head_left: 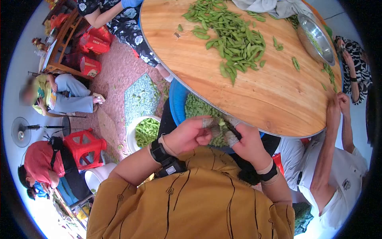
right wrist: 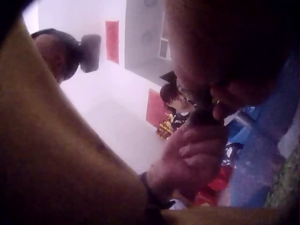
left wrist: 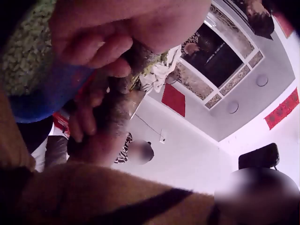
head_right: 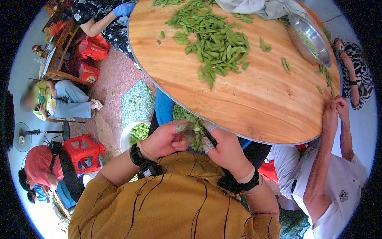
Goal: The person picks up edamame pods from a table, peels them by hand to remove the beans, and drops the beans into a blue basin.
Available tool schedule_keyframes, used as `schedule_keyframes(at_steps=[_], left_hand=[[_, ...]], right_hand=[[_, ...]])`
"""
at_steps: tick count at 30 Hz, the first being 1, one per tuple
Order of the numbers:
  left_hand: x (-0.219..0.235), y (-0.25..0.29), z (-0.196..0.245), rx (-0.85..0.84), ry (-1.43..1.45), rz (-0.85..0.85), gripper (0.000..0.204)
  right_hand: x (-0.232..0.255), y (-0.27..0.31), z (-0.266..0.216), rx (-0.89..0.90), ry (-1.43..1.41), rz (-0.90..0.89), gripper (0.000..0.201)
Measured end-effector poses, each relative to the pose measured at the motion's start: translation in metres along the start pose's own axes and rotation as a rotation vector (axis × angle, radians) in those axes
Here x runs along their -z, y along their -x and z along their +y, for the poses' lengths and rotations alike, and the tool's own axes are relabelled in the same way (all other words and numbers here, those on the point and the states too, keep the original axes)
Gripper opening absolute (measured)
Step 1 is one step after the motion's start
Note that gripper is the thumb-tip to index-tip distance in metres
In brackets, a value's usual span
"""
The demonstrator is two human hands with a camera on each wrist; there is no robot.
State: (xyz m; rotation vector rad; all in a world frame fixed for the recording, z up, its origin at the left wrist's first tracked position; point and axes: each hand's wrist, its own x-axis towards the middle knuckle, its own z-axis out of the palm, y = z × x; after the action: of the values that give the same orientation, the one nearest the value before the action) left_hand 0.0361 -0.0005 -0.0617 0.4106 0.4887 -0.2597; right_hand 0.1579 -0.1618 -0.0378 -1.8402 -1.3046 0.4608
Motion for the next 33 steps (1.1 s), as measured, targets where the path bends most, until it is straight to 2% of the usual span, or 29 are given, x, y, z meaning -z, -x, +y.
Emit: schedule_keyframes(at_steps=[2,3,5,6,8,9,11,15,17,18,20,22,24,26,29,31,32,33], left_hand=[[-0.008,0.003,0.002,-0.044,-0.126,0.095,0.016],[-0.008,0.003,0.002,-0.048,-0.125,0.096,0.016],[-0.007,0.004,0.002,-0.019,-0.225,0.049,0.013],[-0.005,0.004,0.002,-0.026,-0.222,0.049,0.013],[0.003,0.007,0.001,0.079,-0.098,0.041,0.013],[0.007,0.009,0.0,0.073,-0.097,0.04,0.013],[0.016,0.013,-0.001,0.132,0.018,-0.187,0.016],[0.022,0.016,0.002,0.139,-0.056,-0.275,0.018],[0.011,0.022,0.011,0.066,-0.347,0.061,0.019],[0.012,0.026,0.015,0.06,-0.345,0.059,0.019],[0.02,0.042,0.026,-0.157,-1.157,0.189,0.021],[0.05,0.059,0.028,-0.498,-1.916,0.318,0.022],[0.057,0.082,0.029,-0.076,-2.192,0.721,0.02],[0.068,0.099,0.03,-0.094,-2.218,0.76,0.019],[0.069,0.105,0.035,-0.175,-2.127,0.768,0.02],[0.054,0.093,0.039,-0.506,-1.96,0.731,0.021],[0.04,0.087,0.042,-0.614,-1.878,0.683,0.018],[0.028,0.08,0.044,-0.615,-1.877,0.682,0.018]], right_hand=[[0.001,0.001,-0.002,-0.198,-0.291,-0.001,0.032],[0.001,0.002,-0.003,-0.194,-0.29,-0.004,0.032],[-0.002,0.002,-0.001,-0.411,-0.487,-0.025,0.03],[-0.006,0.001,0.001,-0.407,-0.484,-0.03,0.03],[-0.013,-0.002,0.005,-0.225,-0.503,-0.002,0.029],[-0.011,-0.004,0.004,-0.22,-0.501,-0.006,0.029],[-0.004,-0.008,0.0,-0.214,-0.546,-0.149,0.027],[0.005,-0.016,-0.01,-0.269,-0.553,-0.252,0.024],[0.005,-0.024,-0.02,-0.132,0.043,-0.253,0.021],[0.002,-0.024,-0.02,-0.128,0.048,-0.256,0.021],[-0.005,-0.022,-0.019,0.063,0.337,-0.224,0.018],[0.003,-0.035,-0.025,0.048,0.338,-0.161,0.018],[0.008,-0.054,-0.026,0.026,0.333,-0.097,0.017],[0.011,-0.08,-0.023,0.045,0.465,0.172,0.018],[0.003,-0.107,-0.003,0.002,0.613,0.272,0.018],[-0.001,-0.11,0.003,-0.014,0.601,0.287,0.019],[-0.001,-0.11,0.005,-0.032,0.59,0.3,0.019],[0.002,-0.107,0.002,-0.032,0.592,0.3,0.019]])
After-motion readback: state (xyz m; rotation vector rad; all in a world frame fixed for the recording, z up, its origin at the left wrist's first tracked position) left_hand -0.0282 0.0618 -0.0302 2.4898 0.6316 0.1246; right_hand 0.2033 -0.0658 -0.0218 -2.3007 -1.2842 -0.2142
